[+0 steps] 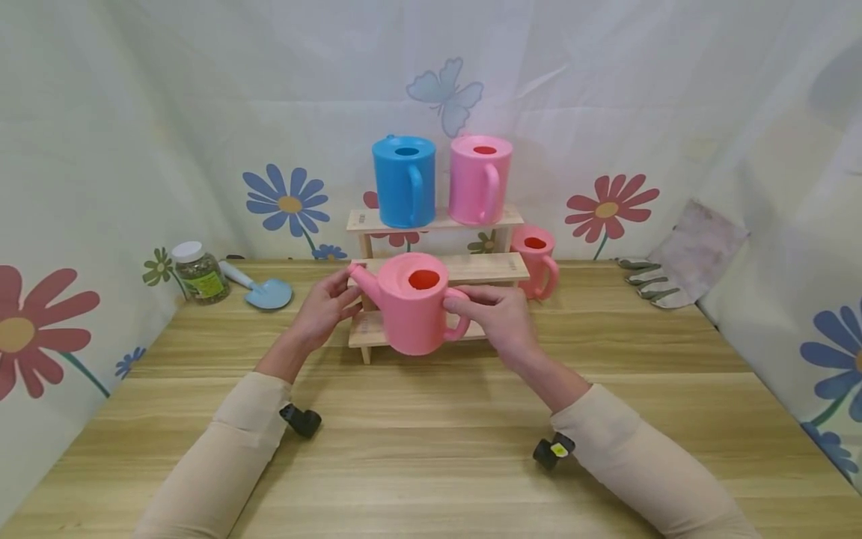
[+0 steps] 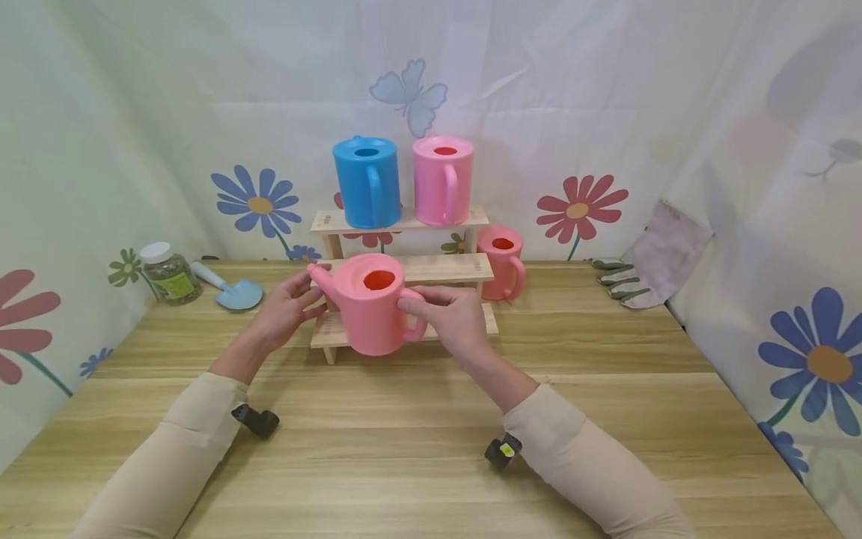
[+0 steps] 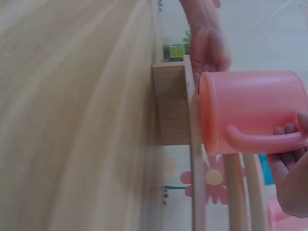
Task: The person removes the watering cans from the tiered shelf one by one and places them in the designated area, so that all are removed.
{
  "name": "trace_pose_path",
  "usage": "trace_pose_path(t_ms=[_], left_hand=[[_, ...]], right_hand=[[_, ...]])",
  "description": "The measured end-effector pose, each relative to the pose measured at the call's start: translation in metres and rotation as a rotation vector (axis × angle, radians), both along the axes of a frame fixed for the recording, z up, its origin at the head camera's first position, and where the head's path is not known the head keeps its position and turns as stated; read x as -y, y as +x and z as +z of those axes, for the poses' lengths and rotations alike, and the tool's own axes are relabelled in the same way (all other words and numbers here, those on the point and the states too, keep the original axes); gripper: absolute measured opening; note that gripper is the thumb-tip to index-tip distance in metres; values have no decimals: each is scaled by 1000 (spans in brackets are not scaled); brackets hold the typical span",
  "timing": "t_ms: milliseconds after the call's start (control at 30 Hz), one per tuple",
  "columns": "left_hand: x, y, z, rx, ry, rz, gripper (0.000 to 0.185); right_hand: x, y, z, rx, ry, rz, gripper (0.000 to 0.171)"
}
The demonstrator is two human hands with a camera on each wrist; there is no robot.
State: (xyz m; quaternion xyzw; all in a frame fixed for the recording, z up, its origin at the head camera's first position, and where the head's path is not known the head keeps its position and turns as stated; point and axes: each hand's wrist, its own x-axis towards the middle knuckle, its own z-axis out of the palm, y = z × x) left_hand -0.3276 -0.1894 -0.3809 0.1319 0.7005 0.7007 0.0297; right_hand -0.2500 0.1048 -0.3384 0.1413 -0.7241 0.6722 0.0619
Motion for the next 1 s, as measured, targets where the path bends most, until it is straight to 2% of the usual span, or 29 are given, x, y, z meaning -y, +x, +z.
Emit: trace_pose_path(t_ms=[300,467,600,767,867,1000], left_hand=[[0,2,3,-14,-18,-22,48],[-3,9,11,1,3,-34,47],[-5,13,16,-2,-5,-38,47],[-5,14,17,-13,-18,-44,47],[-5,14,16,-13,-15,-44,46],[-3,10,12,-9,-5,-46,46]], right_hand=[[-28,7,40,-118,-84,29,28],[-46,14,62,-80,-118,-28,29],[-61,18,76,-107,-160,-31,31],[-87,23,93,-114,-164,-114,34],[-104,23,101,-107,-227,-117,34],[-129,21,107,-122,-329,-68,32]])
